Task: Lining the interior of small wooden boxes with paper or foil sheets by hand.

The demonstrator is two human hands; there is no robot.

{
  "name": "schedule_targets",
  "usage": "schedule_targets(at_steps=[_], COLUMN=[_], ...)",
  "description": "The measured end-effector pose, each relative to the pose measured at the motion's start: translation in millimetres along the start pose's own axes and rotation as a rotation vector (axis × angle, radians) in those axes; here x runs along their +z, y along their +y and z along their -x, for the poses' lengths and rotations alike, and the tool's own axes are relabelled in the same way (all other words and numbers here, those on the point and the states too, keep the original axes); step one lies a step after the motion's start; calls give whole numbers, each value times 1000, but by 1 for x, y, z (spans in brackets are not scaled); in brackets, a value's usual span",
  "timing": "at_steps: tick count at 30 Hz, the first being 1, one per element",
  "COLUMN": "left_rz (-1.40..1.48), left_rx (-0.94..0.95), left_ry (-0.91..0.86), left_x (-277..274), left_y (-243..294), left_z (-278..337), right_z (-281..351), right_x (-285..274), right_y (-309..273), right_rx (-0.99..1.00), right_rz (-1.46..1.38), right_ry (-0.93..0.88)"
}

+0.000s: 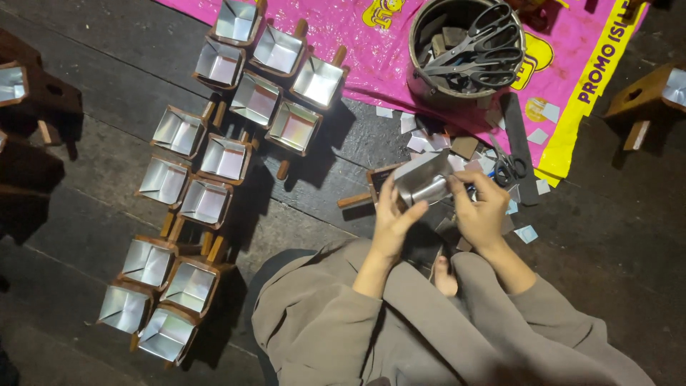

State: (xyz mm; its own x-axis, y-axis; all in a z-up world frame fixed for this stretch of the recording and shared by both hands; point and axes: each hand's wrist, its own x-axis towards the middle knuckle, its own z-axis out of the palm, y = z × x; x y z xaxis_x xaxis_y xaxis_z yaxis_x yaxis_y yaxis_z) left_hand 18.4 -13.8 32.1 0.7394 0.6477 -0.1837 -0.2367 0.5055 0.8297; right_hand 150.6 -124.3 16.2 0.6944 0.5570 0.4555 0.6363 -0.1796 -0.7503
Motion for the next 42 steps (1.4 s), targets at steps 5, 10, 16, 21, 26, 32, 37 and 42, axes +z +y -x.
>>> schedule_targets(at_steps=[5,10,16,21,26,32,37,42], left_rz=[-232,-345,-256,-220,-283,-276,-217,-234], left_rx=[-107,-173,42,48,60,20,-24,-29], left_ry=[174,248,219,234,242,258,232,240], left_x=[-26,-12,-9,-6,-7,-9,-17,-14], left_y=[-66,-25,-12,-13,-4,-19,-19,-18], left_z=[-12,-6,-1,6,1,6,2,4], right_z=[7,12,15,14,9,15,26,39], right_x=[6,1,0,2,8,5,14,18], right_y=[-15,-16,-29,-11,-1,0,13,26], right_rx=[30,44,130,300,339,395,443,556], right_rz=[-78,-111,-164,-372,-410,-463,-569,-678], right_ry=[-152,-291,-241,-319,-370,-388,-364,-342])
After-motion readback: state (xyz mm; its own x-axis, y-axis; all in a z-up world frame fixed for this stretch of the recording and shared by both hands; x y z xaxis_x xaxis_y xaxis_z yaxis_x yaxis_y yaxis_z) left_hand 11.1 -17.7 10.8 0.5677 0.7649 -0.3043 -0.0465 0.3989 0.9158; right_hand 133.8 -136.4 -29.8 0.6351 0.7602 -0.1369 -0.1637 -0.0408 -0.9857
